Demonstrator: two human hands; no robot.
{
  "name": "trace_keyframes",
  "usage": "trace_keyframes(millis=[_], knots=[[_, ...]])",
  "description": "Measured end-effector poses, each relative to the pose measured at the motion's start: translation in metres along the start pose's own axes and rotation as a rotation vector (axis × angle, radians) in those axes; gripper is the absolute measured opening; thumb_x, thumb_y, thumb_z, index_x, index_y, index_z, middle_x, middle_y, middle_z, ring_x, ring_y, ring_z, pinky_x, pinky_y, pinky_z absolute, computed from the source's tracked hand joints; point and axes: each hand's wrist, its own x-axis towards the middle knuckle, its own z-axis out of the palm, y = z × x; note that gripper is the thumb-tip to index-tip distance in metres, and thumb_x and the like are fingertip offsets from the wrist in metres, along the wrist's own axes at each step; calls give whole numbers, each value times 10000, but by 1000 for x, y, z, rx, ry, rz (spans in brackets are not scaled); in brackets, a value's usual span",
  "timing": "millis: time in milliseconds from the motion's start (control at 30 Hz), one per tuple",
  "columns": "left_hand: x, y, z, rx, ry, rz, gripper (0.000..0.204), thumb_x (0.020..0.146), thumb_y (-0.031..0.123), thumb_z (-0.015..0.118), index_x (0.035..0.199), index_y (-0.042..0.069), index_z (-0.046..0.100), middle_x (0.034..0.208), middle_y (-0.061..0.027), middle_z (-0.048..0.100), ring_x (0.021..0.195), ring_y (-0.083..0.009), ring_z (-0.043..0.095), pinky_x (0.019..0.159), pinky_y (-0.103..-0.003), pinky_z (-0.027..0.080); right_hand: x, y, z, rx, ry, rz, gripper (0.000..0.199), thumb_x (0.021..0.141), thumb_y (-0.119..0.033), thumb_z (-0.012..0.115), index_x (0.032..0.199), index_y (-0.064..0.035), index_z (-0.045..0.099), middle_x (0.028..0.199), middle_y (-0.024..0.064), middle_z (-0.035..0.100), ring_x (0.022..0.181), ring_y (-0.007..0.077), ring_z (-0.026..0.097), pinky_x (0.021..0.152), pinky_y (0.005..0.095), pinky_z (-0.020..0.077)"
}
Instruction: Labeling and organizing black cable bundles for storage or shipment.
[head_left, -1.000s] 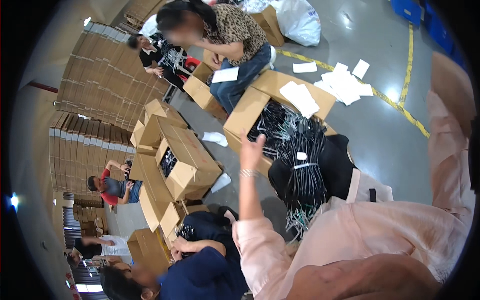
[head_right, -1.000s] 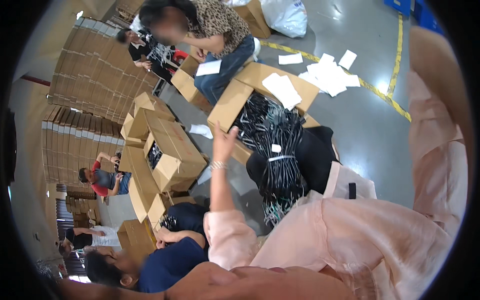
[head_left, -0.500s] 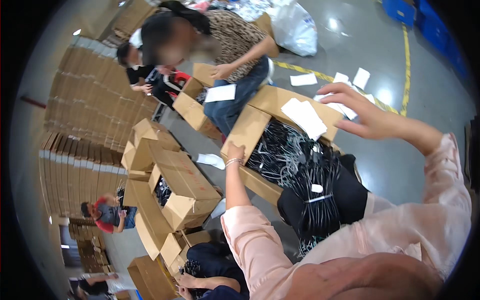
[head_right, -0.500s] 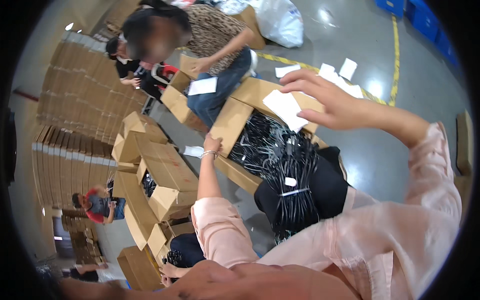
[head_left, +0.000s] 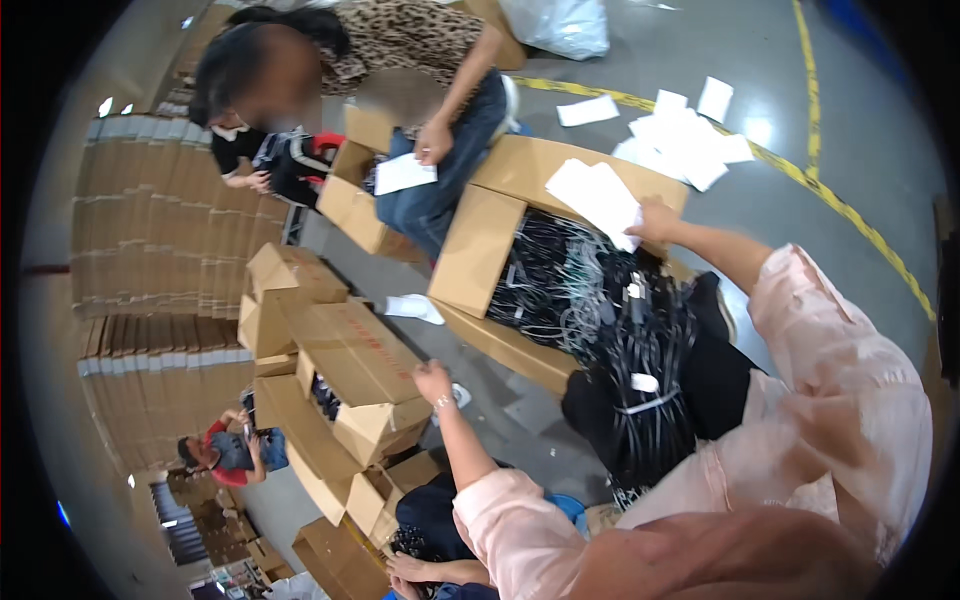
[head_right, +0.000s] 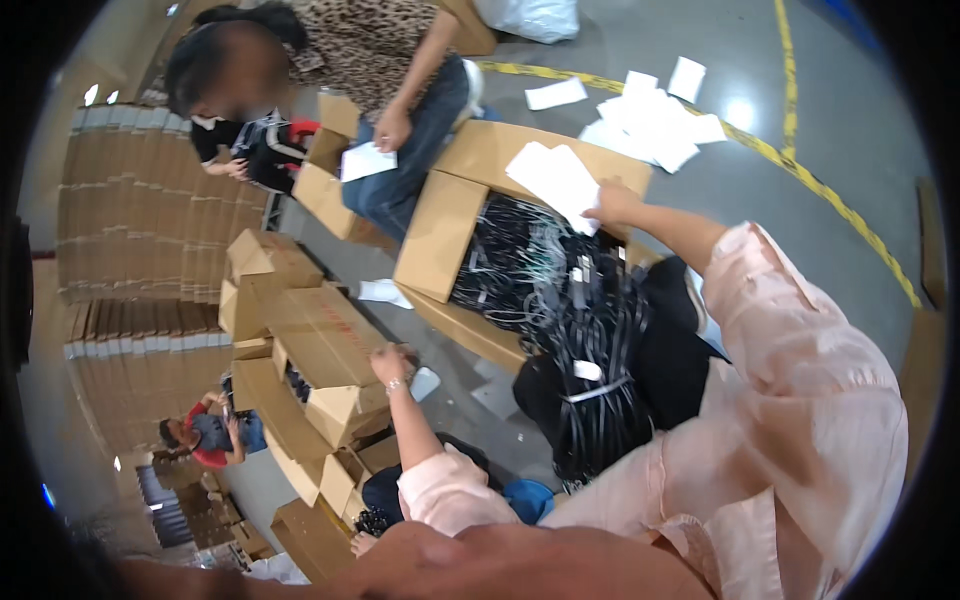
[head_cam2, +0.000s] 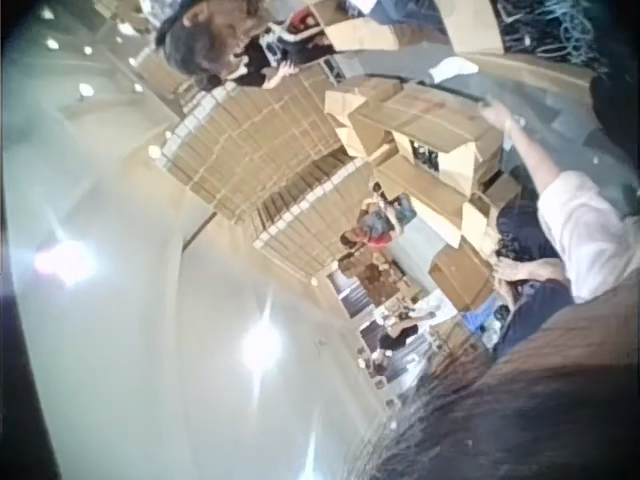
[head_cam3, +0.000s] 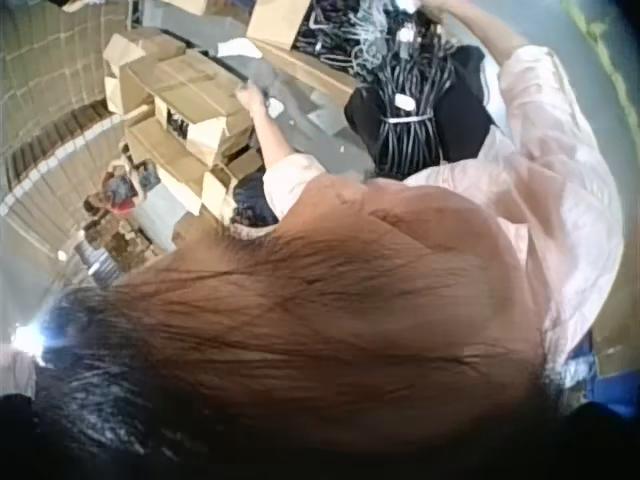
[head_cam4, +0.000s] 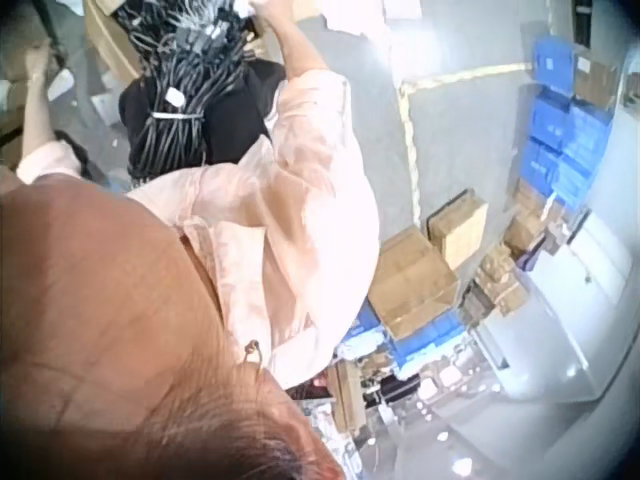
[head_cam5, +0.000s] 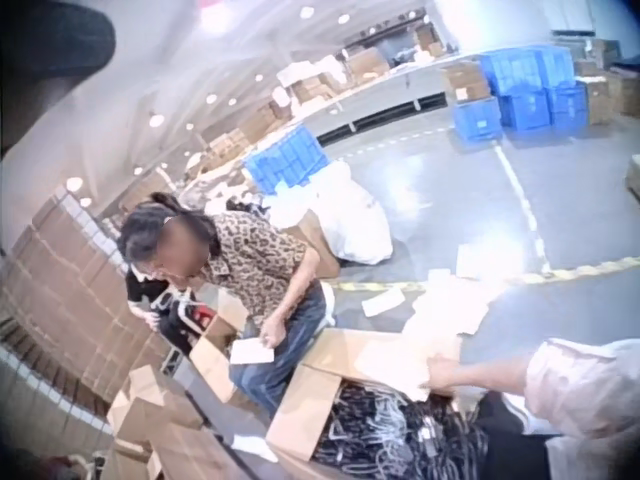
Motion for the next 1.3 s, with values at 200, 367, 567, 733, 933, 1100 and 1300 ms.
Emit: trace_keyframes(millis=[200,367,567,733,933,1100,1300], knots=[[1,16,-80,448,391,156,839,744,196,668,1385,-4,165,1017,-252,618,1028,-404,569,881,-433,443,10,22,20,26,84,80,671,687,-378,729,1161,-4,436,1118,251,517,1009,392,556,857,440,462],[3,26,-77,308,-23,151,216,833,169,557,952,-3,611,726,-108,632,565,-152,599,490,-289,476,16,37,24,94,89,204,574,695,-315,726,1114,-23,464,1099,228,542,1012,379,560,857,440,461],[-146,73,51,21,-672,232,374,872,149,596,1193,-28,523,916,-90,657,751,-131,646,589,-215,487,27,44,35,180,159,122,364,680,-235,709,929,-7,571,989,222,583,966,373,575,837,422,466],[-203,104,84,-113,-717,236,371,872,153,598,1187,-31,530,904,-85,657,754,-123,642,627,-218,487,20,54,22,353,190,128,187,677,-157,725,695,-31,587,729,151,604,769,293,612,663,389,488],[-210,159,68,-187,-498,488,250,875,136,586,1055,-37,605,835,-51,641,750,-90,601,671,-218,478,-19,-16,-60,1163,-183,123,117,779,-80,684,770,-91,568,665,-4,519,575,44,467,461,189,341],[-248,247,80,-460,-437,562,188,904,143,565,1019,3,515,898,-32,567,787,-81,537,665,-213,478,-102,-83,-136,1564,-356,-184,95,812,-49,641,874,-36,570,701,-1,531,542,61,466,439,188,348],[-289,262,87,-902,-510,344,171,870,23,540,1014,37,449,882,-61,542,752,-136,578,608,-263,521,-184,-92,-165,1406,-471,-400,130,847,-69,607,962,-12,589,742,-7,556,602,45,488,510,180,391]])
